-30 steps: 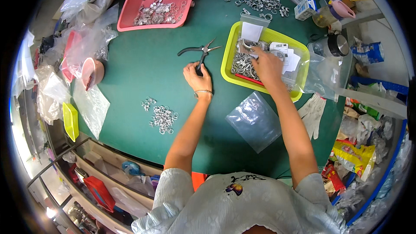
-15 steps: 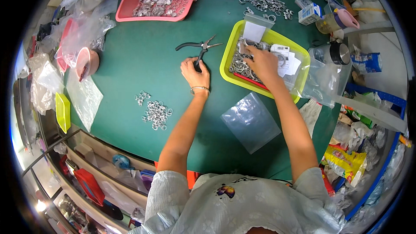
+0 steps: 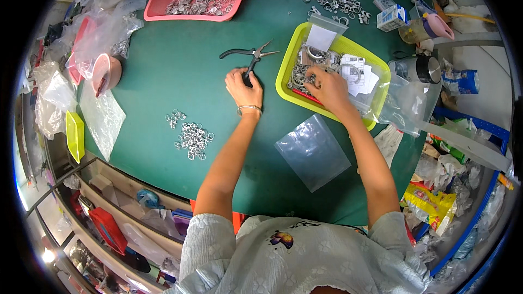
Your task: The person sorts small metal rings and washers on a green workbench, picking them up by hand and placing them into plastic bags. They walk to a blue shelving unit to retrieve and return bags of hardware, then return to the table to continue sorting and organizing the items into containers.
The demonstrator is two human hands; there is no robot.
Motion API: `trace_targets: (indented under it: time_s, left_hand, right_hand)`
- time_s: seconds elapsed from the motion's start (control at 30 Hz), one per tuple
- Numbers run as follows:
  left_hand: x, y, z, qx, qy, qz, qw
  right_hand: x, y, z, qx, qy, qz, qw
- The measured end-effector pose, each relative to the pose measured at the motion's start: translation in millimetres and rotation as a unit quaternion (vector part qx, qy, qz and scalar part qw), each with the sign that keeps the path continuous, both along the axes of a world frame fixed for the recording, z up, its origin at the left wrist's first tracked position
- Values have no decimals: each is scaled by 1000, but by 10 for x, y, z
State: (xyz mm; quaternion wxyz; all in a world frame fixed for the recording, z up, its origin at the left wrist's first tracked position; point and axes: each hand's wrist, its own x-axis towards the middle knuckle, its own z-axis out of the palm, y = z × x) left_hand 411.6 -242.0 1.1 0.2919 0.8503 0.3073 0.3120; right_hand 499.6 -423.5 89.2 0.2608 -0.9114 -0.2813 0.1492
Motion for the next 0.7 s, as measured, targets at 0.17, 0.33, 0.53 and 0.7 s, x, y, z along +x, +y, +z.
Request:
trace_targets:
  time_s: [0.17,0.33,0.53,0.7]
  left_hand:
    - [8,-2,-17,4,-1,-1,1000]
    - [-8,15,-37,13,3,6,1000]
    - [0,6,-26,-7,15,2,1000]
    - [4,6,-32,1,4,-3,1000]
  right_hand:
    - [-185,-103,98,36,89,35,995]
    - [-75,-319,65,97,119,-3,988]
    - [7,-136,101,-98,-104,-82,986]
    - [148,-80,-113,-127,-141,-58,980]
